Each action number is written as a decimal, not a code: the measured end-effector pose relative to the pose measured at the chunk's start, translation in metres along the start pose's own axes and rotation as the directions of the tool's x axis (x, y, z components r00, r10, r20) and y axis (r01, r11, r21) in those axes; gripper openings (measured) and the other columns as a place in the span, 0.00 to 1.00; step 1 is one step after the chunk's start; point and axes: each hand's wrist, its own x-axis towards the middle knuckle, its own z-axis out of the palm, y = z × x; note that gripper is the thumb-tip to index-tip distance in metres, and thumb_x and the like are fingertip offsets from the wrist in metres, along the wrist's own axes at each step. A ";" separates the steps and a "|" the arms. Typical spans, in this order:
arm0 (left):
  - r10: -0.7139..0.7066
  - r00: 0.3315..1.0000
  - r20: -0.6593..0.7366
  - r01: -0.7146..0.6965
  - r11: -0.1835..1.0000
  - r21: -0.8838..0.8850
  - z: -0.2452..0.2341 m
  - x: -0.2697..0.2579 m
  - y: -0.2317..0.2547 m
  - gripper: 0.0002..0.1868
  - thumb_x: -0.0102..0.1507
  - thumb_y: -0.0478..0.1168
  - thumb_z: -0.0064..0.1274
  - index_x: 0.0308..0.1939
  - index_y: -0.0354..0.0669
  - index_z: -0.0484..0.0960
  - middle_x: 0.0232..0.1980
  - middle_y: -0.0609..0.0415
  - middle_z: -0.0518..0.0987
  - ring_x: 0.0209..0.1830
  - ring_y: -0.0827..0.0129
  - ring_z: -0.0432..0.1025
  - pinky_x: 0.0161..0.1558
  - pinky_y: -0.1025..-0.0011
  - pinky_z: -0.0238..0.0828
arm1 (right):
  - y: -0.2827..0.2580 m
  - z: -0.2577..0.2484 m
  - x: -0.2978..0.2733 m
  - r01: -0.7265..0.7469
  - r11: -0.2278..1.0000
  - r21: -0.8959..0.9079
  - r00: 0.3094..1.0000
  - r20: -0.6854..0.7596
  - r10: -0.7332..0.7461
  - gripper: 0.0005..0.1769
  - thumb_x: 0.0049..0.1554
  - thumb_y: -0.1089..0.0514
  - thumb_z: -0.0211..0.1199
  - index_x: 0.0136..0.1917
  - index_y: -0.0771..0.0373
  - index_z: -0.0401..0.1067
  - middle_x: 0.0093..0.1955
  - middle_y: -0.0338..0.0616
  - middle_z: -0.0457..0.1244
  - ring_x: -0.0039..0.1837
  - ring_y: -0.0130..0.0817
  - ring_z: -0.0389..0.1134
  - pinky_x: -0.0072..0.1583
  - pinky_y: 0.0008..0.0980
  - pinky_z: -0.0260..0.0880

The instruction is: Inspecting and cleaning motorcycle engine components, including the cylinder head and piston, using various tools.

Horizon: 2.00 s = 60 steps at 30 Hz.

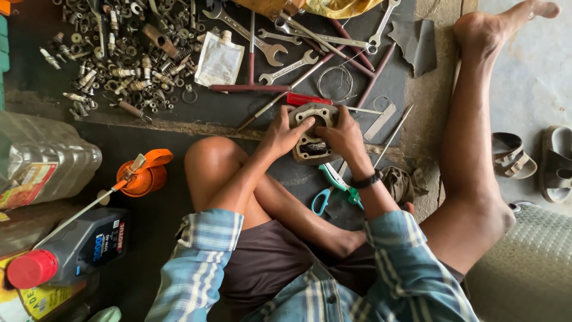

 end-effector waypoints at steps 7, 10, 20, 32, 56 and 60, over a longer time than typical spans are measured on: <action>-0.246 0.956 0.161 0.231 0.967 0.105 -0.009 -0.003 0.009 0.43 0.58 0.73 0.53 0.48 0.32 0.86 0.44 0.34 0.85 0.51 0.52 0.81 0.51 0.62 0.76 | 0.004 0.005 0.015 -0.023 0.997 -0.069 0.999 0.023 0.024 0.42 0.38 0.48 0.80 0.62 0.64 0.69 0.52 0.55 0.70 0.55 0.47 0.72 0.54 0.41 0.72; -0.244 0.956 0.163 0.234 0.969 0.079 -0.007 -0.001 0.009 0.46 0.54 0.76 0.49 0.49 0.34 0.86 0.46 0.33 0.85 0.53 0.51 0.81 0.52 0.62 0.75 | 0.008 0.006 0.019 -0.033 0.999 -0.026 0.999 0.026 0.034 0.42 0.38 0.50 0.79 0.63 0.63 0.68 0.52 0.53 0.70 0.55 0.45 0.73 0.53 0.40 0.73; -0.260 0.950 0.175 0.241 0.963 0.123 -0.003 0.004 -0.002 0.51 0.56 0.80 0.41 0.44 0.29 0.85 0.42 0.29 0.84 0.49 0.45 0.82 0.49 0.57 0.75 | -0.001 0.002 0.020 -0.060 0.998 -0.013 0.997 0.052 0.061 0.41 0.40 0.54 0.78 0.64 0.65 0.68 0.51 0.53 0.71 0.51 0.40 0.75 0.49 0.37 0.75; -0.278 0.947 0.158 0.258 0.957 0.133 0.001 0.007 -0.006 0.55 0.57 0.82 0.33 0.55 0.33 0.83 0.54 0.25 0.79 0.60 0.37 0.74 0.57 0.55 0.71 | 0.016 0.010 0.029 0.039 0.998 -0.051 0.999 0.001 -0.039 0.38 0.40 0.57 0.77 0.62 0.67 0.68 0.51 0.58 0.70 0.55 0.48 0.73 0.54 0.41 0.73; -0.450 0.853 0.264 0.498 0.852 -0.160 0.006 -0.007 0.009 0.62 0.50 0.85 0.41 0.69 0.36 0.71 0.69 0.39 0.73 0.70 0.54 0.67 0.64 0.56 0.64 | 0.133 -0.062 -0.046 -0.161 0.960 -0.228 0.940 -0.333 0.078 0.38 0.55 0.35 0.74 0.62 0.69 0.70 0.57 0.62 0.68 0.60 0.54 0.70 0.60 0.46 0.71; -0.504 0.830 0.239 0.553 0.687 -0.472 0.027 -0.012 0.000 0.64 0.52 0.84 0.37 0.76 0.39 0.61 0.78 0.42 0.64 0.76 0.55 0.61 0.68 0.60 0.62 | 0.171 -0.052 -0.024 -0.116 0.968 -0.223 0.970 -0.235 0.062 0.24 0.51 0.43 0.73 0.49 0.66 0.80 0.45 0.54 0.72 0.49 0.47 0.75 0.52 0.42 0.74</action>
